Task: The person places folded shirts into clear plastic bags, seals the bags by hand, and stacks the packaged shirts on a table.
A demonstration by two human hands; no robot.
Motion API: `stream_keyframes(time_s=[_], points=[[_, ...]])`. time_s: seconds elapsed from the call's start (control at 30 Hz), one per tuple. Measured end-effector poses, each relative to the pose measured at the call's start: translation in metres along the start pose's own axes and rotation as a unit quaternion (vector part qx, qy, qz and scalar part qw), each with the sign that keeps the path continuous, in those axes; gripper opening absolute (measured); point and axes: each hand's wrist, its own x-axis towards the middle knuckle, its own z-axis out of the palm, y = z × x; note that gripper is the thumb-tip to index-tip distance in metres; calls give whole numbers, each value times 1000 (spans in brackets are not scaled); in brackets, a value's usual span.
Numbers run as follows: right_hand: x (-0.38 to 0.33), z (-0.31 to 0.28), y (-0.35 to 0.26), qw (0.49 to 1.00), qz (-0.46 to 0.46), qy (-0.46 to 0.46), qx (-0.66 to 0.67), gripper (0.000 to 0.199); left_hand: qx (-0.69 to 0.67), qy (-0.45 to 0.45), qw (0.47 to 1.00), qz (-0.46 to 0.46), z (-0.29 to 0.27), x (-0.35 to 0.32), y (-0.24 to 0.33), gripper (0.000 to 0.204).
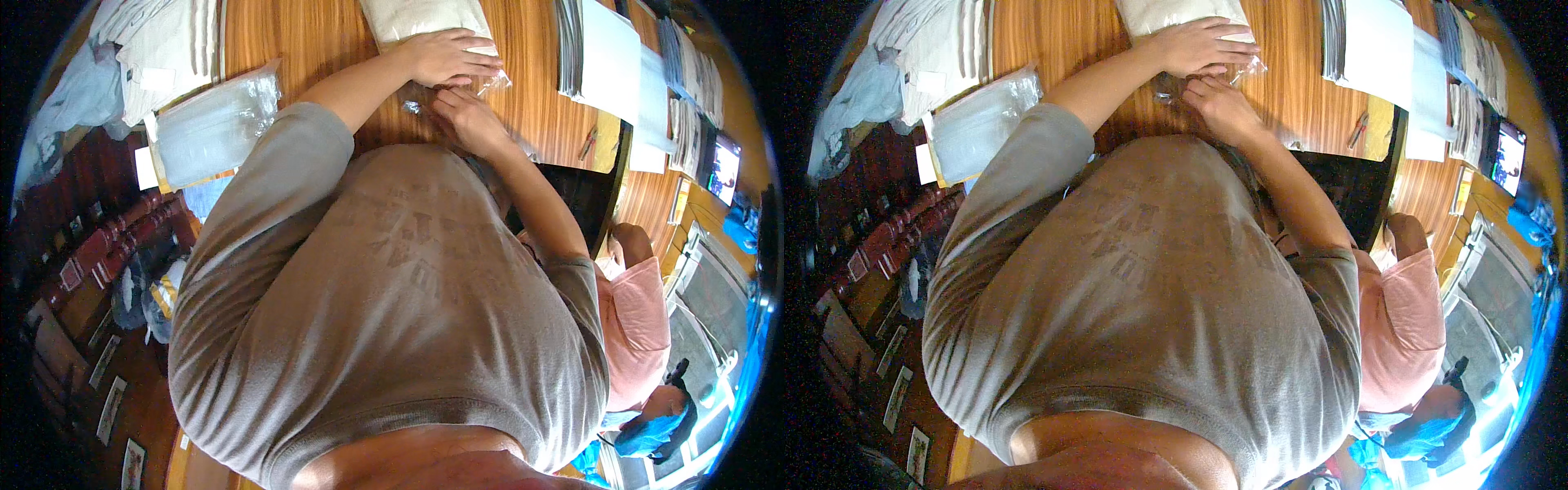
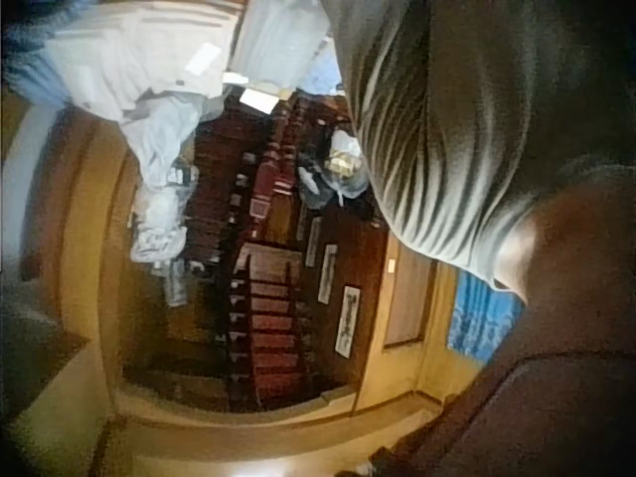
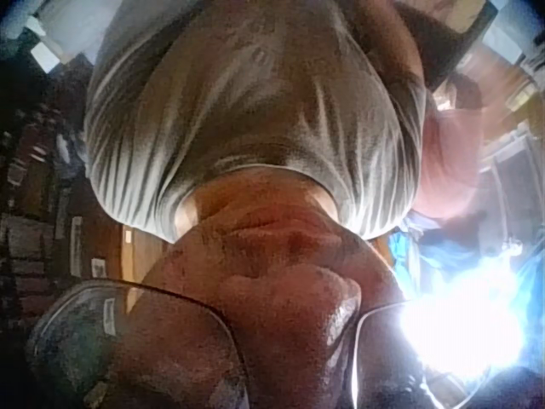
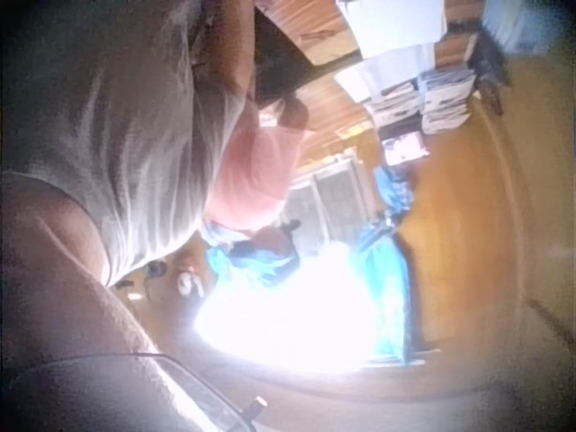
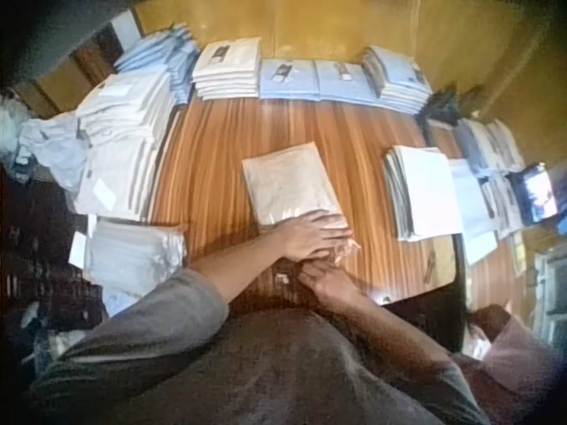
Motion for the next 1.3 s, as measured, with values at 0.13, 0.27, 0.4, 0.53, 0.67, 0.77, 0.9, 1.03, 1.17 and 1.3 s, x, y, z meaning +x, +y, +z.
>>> stream_keyframes(time_s=[0.13, 0.27, 0.4, 0.53, 0.67, 0.77, 0.9, 1.03, 1.17, 1.3], points=[[-6, -8, 8, 999, -50, 15, 3, 21, 2, -10, 1000, 4, -5, 3, 1, 63], [13, -1, -12, 976, 183, -73, 91, 20, 12, -3, 1000, 2, 1, 3, 0, 62], [13, 17, -16, 997, 68, -6, 31, 17, -3, 9, 1000, 8, -1, 4, -1, 64], [-5, 5, -12, 995, -83, -21, -46, 22, -17, 2, 1000, -5, -11, 2, 4, 66], [-16, -4, -18, 987, -120, -74, -79, 20, 11, -10, 1000, 2, -11, 4, 3, 65], [-18, 6, -11, 995, -73, -22, -68, 22, -1, -2, 1000, 5, -8, 2, 3, 69], [-21, -10, 13, 996, -29, -49, -75, 20, 3, -56, 998, 8, -33, 0, 9, 77], [-47, -10, 22, 996, 2, -47, -74, 18, -7, -71, 997, 4, -42, 4, 10, 83], [-63, -14, 21, 997, 58, -2, -45, 19, 16, -53, 998, -28, -43, 2, 19, 86], [-75, -20, 34, 991, 108, 75, -37, 18, 13, -30, 995, -93, -53, -14, 71, 78]])
